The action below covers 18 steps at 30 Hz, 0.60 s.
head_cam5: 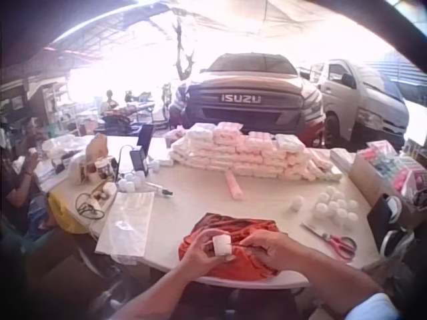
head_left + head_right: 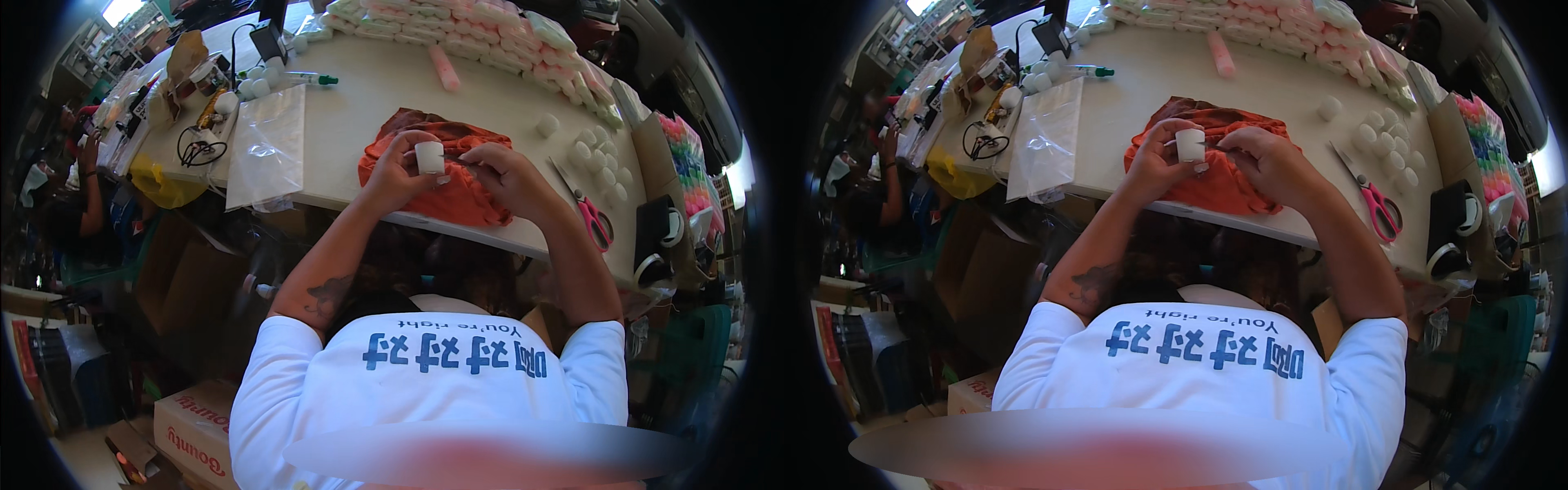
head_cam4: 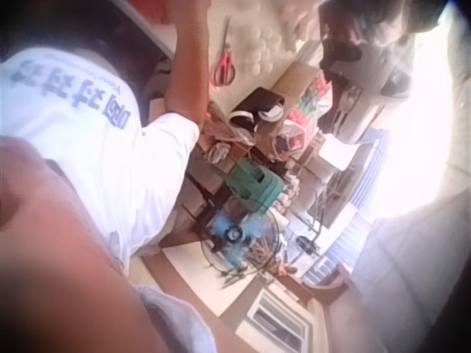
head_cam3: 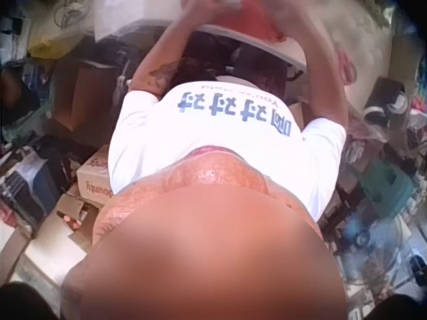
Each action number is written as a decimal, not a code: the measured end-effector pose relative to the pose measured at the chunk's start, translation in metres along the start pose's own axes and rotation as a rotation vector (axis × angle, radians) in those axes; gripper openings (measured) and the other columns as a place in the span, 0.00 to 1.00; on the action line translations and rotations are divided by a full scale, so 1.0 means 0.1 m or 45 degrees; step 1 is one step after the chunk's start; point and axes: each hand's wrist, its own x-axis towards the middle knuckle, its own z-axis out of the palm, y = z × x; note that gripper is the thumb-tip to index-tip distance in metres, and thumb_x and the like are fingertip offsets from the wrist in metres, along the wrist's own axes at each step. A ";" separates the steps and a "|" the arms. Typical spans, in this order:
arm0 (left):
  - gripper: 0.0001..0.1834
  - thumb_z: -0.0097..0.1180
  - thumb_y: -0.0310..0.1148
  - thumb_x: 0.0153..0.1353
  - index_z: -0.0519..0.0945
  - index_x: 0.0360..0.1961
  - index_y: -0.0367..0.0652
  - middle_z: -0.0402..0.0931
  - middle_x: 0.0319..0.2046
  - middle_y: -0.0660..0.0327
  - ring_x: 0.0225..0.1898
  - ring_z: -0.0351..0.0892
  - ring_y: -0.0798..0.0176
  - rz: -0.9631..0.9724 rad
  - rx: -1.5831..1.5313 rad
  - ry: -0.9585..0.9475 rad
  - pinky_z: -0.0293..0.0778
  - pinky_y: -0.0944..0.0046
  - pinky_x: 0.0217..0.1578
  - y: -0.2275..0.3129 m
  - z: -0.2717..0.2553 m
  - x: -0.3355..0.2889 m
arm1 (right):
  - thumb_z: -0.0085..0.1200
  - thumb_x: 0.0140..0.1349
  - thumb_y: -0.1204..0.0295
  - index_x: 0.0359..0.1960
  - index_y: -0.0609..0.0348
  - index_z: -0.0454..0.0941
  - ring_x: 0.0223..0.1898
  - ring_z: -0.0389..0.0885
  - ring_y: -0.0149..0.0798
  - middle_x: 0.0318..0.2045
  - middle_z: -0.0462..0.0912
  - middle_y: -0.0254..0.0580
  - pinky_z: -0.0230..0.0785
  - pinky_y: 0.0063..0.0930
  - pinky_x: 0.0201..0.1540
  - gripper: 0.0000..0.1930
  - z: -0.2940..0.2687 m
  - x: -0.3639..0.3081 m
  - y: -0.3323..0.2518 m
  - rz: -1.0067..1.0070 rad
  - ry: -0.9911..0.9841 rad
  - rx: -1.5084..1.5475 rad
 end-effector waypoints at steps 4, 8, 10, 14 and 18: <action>0.35 0.70 0.22 0.53 0.67 0.61 0.43 0.71 0.53 0.61 0.54 0.74 0.67 -0.037 -0.161 -0.022 0.79 0.63 0.52 -0.01 0.01 -0.02 | 0.53 0.65 0.81 0.49 0.56 0.80 0.46 0.82 0.47 0.45 0.83 0.46 0.75 0.36 0.51 0.13 0.02 0.06 -0.03 -0.207 0.151 -0.065; 0.33 0.68 0.20 0.55 0.67 0.60 0.42 0.70 0.53 0.60 0.54 0.75 0.66 0.013 -0.185 -0.040 0.80 0.64 0.51 -0.04 -0.02 0.01 | 0.53 0.65 0.81 0.48 0.55 0.81 0.45 0.82 0.46 0.43 0.82 0.45 0.76 0.35 0.48 0.12 0.06 0.08 0.01 -0.180 0.186 -0.126; 0.33 0.67 0.20 0.55 0.67 0.60 0.42 0.70 0.53 0.59 0.53 0.75 0.66 0.022 -0.183 -0.036 0.80 0.65 0.51 -0.05 -0.03 0.02 | 0.54 0.64 0.80 0.47 0.54 0.81 0.41 0.83 0.45 0.42 0.82 0.42 0.78 0.35 0.44 0.12 0.11 0.09 0.05 -0.279 0.240 -0.113; 0.32 0.65 0.19 0.57 0.66 0.61 0.42 0.71 0.56 0.57 0.55 0.75 0.64 0.015 -0.182 -0.038 0.78 0.63 0.54 -0.05 -0.03 -0.01 | 0.53 0.63 0.82 0.46 0.55 0.81 0.41 0.83 0.47 0.42 0.81 0.44 0.78 0.34 0.45 0.12 0.18 0.10 0.11 -0.325 0.176 -0.131; 0.32 0.65 0.18 0.57 0.66 0.61 0.42 0.70 0.59 0.56 0.57 0.74 0.63 0.047 -0.132 -0.043 0.77 0.61 0.57 -0.06 -0.03 -0.01 | 0.52 0.62 0.83 0.45 0.57 0.81 0.42 0.83 0.47 0.42 0.81 0.45 0.77 0.34 0.45 0.12 0.15 0.01 0.09 -0.296 0.037 -0.047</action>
